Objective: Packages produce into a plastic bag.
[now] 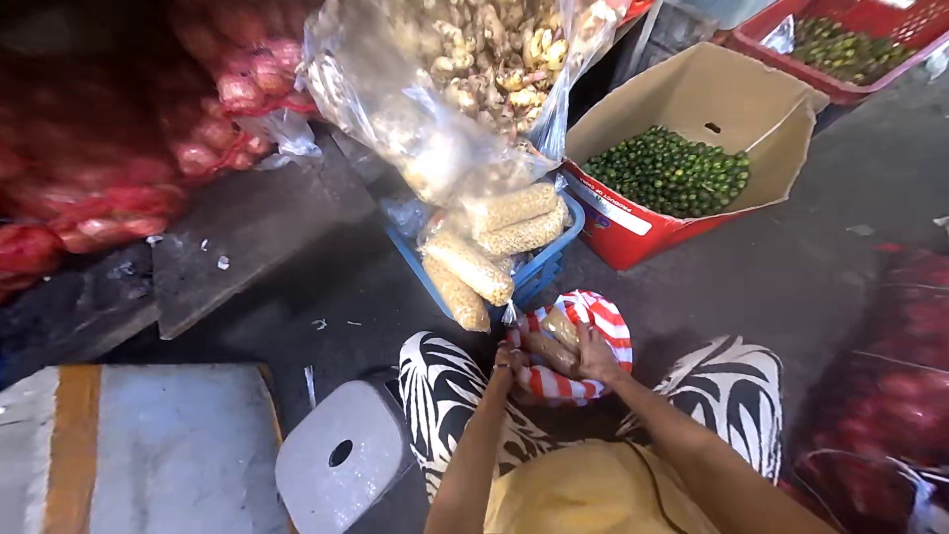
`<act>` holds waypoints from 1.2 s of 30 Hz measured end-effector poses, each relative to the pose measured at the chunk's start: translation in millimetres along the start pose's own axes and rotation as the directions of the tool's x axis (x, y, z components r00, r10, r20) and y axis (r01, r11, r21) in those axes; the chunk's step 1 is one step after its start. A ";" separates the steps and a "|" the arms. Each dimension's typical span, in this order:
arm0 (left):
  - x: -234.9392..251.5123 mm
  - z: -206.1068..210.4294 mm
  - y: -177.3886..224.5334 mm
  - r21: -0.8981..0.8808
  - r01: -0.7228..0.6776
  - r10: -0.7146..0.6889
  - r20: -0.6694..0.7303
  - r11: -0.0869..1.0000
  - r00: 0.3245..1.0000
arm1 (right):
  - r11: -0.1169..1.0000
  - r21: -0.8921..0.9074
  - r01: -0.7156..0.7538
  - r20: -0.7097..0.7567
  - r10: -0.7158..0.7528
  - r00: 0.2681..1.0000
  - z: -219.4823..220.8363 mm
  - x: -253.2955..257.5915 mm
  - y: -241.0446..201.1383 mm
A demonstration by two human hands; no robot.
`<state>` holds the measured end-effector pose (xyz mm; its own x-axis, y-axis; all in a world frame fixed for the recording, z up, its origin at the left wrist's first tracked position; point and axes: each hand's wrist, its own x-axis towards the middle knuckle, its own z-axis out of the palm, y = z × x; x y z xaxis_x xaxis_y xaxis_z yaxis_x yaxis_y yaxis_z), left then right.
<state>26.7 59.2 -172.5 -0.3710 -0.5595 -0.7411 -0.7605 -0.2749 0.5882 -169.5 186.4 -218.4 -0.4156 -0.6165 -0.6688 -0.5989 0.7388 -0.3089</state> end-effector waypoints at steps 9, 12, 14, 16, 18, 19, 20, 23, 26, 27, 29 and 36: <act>-12.9 2.0 4.9 0.286 -0.149 0.159 -0.012 0.947 0.987 | 0.976 -0.188 0.110 -0.015 -0.115 0.993 38.5 -0.5 -31.5; -27.5 -1.0 31.9 0.704 0.049 -0.081 0.012 0.708 0.997 | 0.950 -0.243 0.198 0.065 -0.188 0.980 36.6 6.2 -15.8; -27.3 3.7 36.4 0.772 0.175 -0.199 -0.064 0.611 0.978 | 0.937 -0.265 0.228 0.108 -0.206 0.973 35.3 7.0 -9.7; -22.9 3.6 35.5 0.734 0.228 -0.184 -0.142 0.640 0.973 | 0.923 -0.271 0.272 0.143 -0.241 0.960 32.7 3.1 -7.5; -21.3 0.8 36.6 0.690 0.207 -0.124 -0.169 0.693 0.978 | 0.891 -0.285 0.355 0.197 -0.308 0.931 32.4 -4.1 -6.1; -21.0 0.6 35.7 0.696 0.175 -0.100 -0.148 0.696 0.984 | 0.860 -0.289 0.421 0.218 -0.369 0.904 37.5 -7.1 -2.3; -20.6 0.6 34.8 0.714 0.144 -0.090 -0.114 0.685 0.989 | 0.818 -0.301 0.490 0.234 -0.435 0.870 44.7 -7.8 2.8; -20.4 1.8 39.4 0.720 0.139 -0.101 -0.096 0.680 0.990 | 0.729 -0.322 0.604 0.316 -0.518 0.795 52.1 -9.3 6.9; -28.7 -4.9 44.0 0.682 0.208 -0.128 -0.167 0.702 0.978 | 0.857 -0.301 0.418 0.262 -0.347 0.901 41.9 -17.6 5.0; -31.3 -8.7 43.7 0.685 0.227 -0.147 -0.174 0.692 0.974 | 0.916 -0.262 0.303 0.204 -0.254 0.945 32.5 -21.2 3.5; -31.6 -10.5 34.7 0.717 0.242 -0.186 -0.158 0.653 0.970 | 0.988 -0.131 0.083 0.078 -0.073 0.994 16.0 -23.3 4.2; -45.9 -16.3 8.4 0.609 0.004 -0.150 0.189 0.793 0.971 | 0.997 0.006 -0.071 0.076 0.070 0.995 -65.8 -0.8 6.0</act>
<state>46.1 69.8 -128.2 -0.3467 -0.3544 -0.8684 -0.9292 0.2560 0.2665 -217.8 173.4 -175.2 -0.4032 -0.5409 -0.7382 -0.5637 0.7822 -0.2652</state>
